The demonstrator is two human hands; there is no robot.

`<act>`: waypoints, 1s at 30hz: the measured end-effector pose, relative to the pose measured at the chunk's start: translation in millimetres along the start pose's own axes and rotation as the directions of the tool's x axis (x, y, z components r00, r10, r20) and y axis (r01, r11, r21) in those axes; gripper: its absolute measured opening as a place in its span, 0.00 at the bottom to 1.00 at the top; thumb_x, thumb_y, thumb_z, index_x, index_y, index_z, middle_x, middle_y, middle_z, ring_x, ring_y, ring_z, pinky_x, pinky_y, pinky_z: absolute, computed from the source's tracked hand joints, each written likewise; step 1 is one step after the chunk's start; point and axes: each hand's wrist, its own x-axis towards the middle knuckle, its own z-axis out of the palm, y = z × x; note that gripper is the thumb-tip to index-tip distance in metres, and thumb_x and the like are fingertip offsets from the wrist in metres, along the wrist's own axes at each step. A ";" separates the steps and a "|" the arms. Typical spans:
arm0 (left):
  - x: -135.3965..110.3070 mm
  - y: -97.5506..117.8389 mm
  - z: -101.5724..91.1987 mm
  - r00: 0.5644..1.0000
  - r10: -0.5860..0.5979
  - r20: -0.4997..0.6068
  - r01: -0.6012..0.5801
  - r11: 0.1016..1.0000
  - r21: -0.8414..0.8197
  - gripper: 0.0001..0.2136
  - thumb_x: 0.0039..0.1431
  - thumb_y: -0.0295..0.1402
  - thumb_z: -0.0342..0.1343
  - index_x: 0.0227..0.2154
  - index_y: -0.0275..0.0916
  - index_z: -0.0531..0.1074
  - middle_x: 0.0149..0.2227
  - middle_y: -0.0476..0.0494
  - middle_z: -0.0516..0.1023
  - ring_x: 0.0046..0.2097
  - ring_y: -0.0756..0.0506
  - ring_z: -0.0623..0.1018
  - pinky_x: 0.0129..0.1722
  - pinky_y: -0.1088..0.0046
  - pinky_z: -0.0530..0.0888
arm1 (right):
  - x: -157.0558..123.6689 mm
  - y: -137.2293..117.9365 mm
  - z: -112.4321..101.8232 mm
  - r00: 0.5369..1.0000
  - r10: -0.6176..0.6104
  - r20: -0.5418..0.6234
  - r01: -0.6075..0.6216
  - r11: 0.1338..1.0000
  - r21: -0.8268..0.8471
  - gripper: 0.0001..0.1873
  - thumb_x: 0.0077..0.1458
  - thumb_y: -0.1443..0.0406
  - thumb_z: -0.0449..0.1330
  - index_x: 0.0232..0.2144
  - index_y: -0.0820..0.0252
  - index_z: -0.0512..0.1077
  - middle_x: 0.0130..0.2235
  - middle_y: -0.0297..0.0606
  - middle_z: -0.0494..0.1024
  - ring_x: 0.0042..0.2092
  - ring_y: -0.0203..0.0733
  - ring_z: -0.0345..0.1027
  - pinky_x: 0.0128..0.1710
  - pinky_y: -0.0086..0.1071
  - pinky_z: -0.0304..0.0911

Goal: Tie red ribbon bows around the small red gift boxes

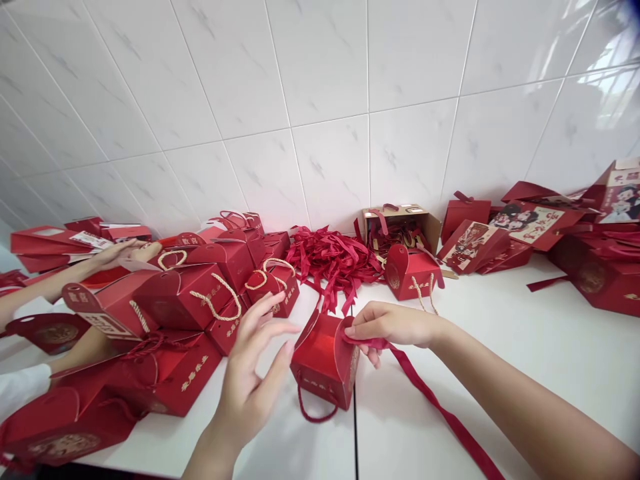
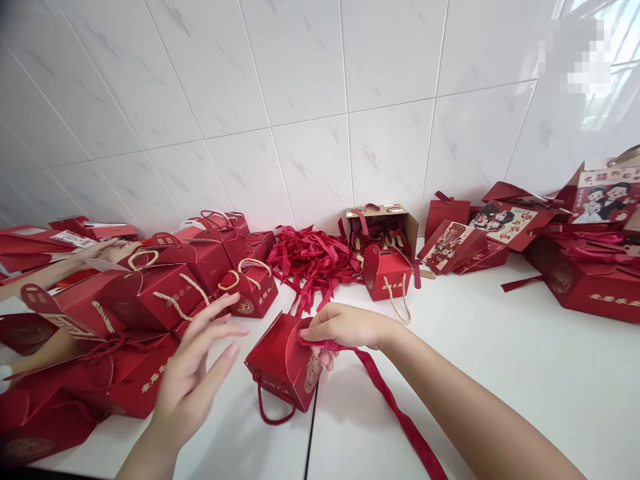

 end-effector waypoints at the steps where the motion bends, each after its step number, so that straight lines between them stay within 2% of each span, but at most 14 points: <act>1: 5.1 -0.4 3.8 0.998 -0.036 0.050 0.032 0.997 0.064 0.10 0.62 0.31 0.50 0.42 0.50 0.73 0.61 0.48 0.60 0.63 0.40 0.60 0.61 0.54 0.60 | 0.2 -0.1 0.6 1.000 0.000 -0.006 0.000 1.000 0.004 0.20 0.59 0.61 0.53 0.17 0.63 0.66 0.17 0.30 0.68 0.21 0.30 0.61 0.28 0.27 0.55; 4: 19.7 2.4 17.1 0.970 -0.077 0.232 0.035 0.983 0.181 0.11 0.62 0.31 0.49 0.45 0.50 0.72 0.61 0.47 0.59 0.63 0.41 0.59 0.61 0.55 0.61 | 1.8 -0.3 3.4 0.999 -0.006 -0.037 0.006 1.000 0.021 0.19 0.59 0.61 0.54 0.19 0.63 0.67 0.18 0.30 0.68 0.21 0.31 0.61 0.28 0.28 0.58; 7: 30.1 7.8 28.4 0.938 -0.090 0.336 0.034 0.985 0.170 0.10 0.62 0.31 0.48 0.43 0.46 0.73 0.59 0.45 0.63 0.61 0.42 0.64 0.59 0.59 0.65 | 4.6 -0.1 7.3 0.996 -0.025 -0.084 0.028 0.999 0.033 0.17 0.58 0.60 0.55 0.20 0.63 0.68 0.20 0.31 0.69 0.22 0.31 0.62 0.29 0.28 0.60; 11: 35.8 9.2 36.0 0.933 -0.081 0.352 0.053 0.995 0.090 0.09 0.63 0.30 0.46 0.33 0.41 0.71 0.55 0.42 0.67 0.56 0.44 0.70 0.55 0.65 0.68 | 5.3 -0.5 12.7 0.990 -0.035 -0.135 0.034 0.999 -0.012 0.19 0.58 0.57 0.54 0.21 0.63 0.68 0.23 0.34 0.70 0.25 0.34 0.65 0.30 0.31 0.62; 13: 36.8 7.6 36.6 0.947 -0.067 0.315 0.047 0.996 0.072 0.08 0.65 0.30 0.45 0.33 0.40 0.69 0.52 0.41 0.68 0.55 0.45 0.70 0.53 0.67 0.69 | 3.1 -1.3 14.8 0.970 -0.054 -0.238 0.011 0.984 -0.178 0.21 0.59 0.54 0.52 0.21 0.63 0.68 0.23 0.35 0.70 0.27 0.37 0.65 0.31 0.33 0.62; 14: 37.6 6.9 36.1 0.956 -0.058 0.288 0.040 0.997 0.067 0.08 0.65 0.30 0.44 0.33 0.40 0.68 0.50 0.41 0.69 0.54 0.46 0.70 0.52 0.69 0.69 | 1.8 -1.9 15.6 0.938 -0.098 -0.332 -0.002 0.957 -0.290 0.22 0.58 0.52 0.52 0.23 0.62 0.69 0.25 0.37 0.70 0.29 0.38 0.66 0.32 0.34 0.62; 16: 40.2 7.2 34.4 0.975 -0.021 0.223 0.006 0.998 0.067 0.07 0.66 0.29 0.44 0.34 0.40 0.67 0.48 0.42 0.69 0.52 0.47 0.71 0.51 0.70 0.69 | 0.0 -3.8 17.2 0.834 -0.251 -0.490 -0.008 0.884 -0.467 0.20 0.56 0.50 0.55 0.30 0.62 0.72 0.32 0.40 0.72 0.35 0.42 0.67 0.36 0.36 0.63; 18: 45.0 11.4 32.0 0.984 0.053 0.171 -0.068 0.994 0.081 0.06 0.65 0.27 0.45 0.35 0.40 0.66 0.47 0.43 0.69 0.52 0.48 0.71 0.51 0.71 0.68 | 0.5 -6.8 19.4 0.762 -0.395 -0.512 0.090 0.849 -0.521 0.19 0.54 0.51 0.58 0.39 0.60 0.72 0.40 0.42 0.73 0.43 0.43 0.67 0.42 0.37 0.63; 20: 50.9 19.3 29.7 0.981 0.143 0.134 -0.158 0.981 0.109 0.06 0.65 0.26 0.46 0.35 0.40 0.66 0.47 0.44 0.69 0.53 0.48 0.70 0.52 0.71 0.67 | 2.8 -10.8 22.4 0.765 -0.468 -0.443 0.253 0.850 -0.462 0.15 0.56 0.54 0.59 0.38 0.59 0.73 0.40 0.40 0.73 0.43 0.41 0.67 0.44 0.35 0.63; 23: 55.8 31.9 25.7 0.977 0.197 0.078 -0.207 0.967 0.151 0.06 0.64 0.26 0.47 0.35 0.41 0.67 0.49 0.46 0.68 0.54 0.48 0.69 0.52 0.72 0.67 | 3.6 -17.7 24.5 0.776 -0.479 -0.411 0.387 0.875 -0.289 0.13 0.56 0.57 0.59 0.28 0.61 0.74 0.30 0.34 0.74 0.34 0.36 0.67 0.37 0.31 0.63; 25: 52.4 34.2 22.1 0.989 0.138 0.050 -0.144 0.974 0.173 0.04 0.64 0.29 0.48 0.39 0.43 0.67 0.51 0.46 0.68 0.55 0.47 0.69 0.54 0.70 0.67 | -2.6 -23.1 22.0 0.755 -0.469 -0.459 0.420 0.883 -0.211 0.13 0.54 0.57 0.61 0.26 0.62 0.74 0.26 0.33 0.74 0.30 0.34 0.66 0.33 0.29 0.62; 27: 43.3 28.5 17.8 0.997 0.023 0.078 -0.040 0.973 0.227 0.09 0.63 0.34 0.51 0.46 0.44 0.65 0.53 0.44 0.68 0.56 0.44 0.68 0.55 0.65 0.67 | -15.9 -29.8 16.8 0.700 -0.489 -0.521 0.466 0.865 -0.186 0.11 0.52 0.59 0.64 0.26 0.62 0.75 0.27 0.33 0.75 0.30 0.34 0.67 0.33 0.30 0.63; 29: 31.4 16.6 13.3 0.980 -0.115 0.161 0.058 0.945 0.322 0.15 0.61 0.40 0.51 0.49 0.45 0.63 0.52 0.43 0.70 0.54 0.41 0.70 0.53 0.61 0.68 | -35.1 -37.9 11.5 0.611 -0.532 -0.587 0.541 0.821 -0.182 0.07 0.49 0.62 0.67 0.26 0.60 0.76 0.27 0.33 0.77 0.30 0.34 0.68 0.32 0.30 0.64; 30: 25.6 9.8 11.3 0.961 -0.188 0.205 0.105 0.927 0.360 0.15 0.61 0.42 0.51 0.49 0.45 0.64 0.51 0.44 0.71 0.53 0.40 0.71 0.51 0.60 0.69 | -46.0 -42.2 9.5 0.548 -0.559 -0.623 0.589 0.786 -0.188 0.05 0.47 0.63 0.68 0.26 0.58 0.76 0.27 0.32 0.77 0.29 0.34 0.69 0.31 0.29 0.65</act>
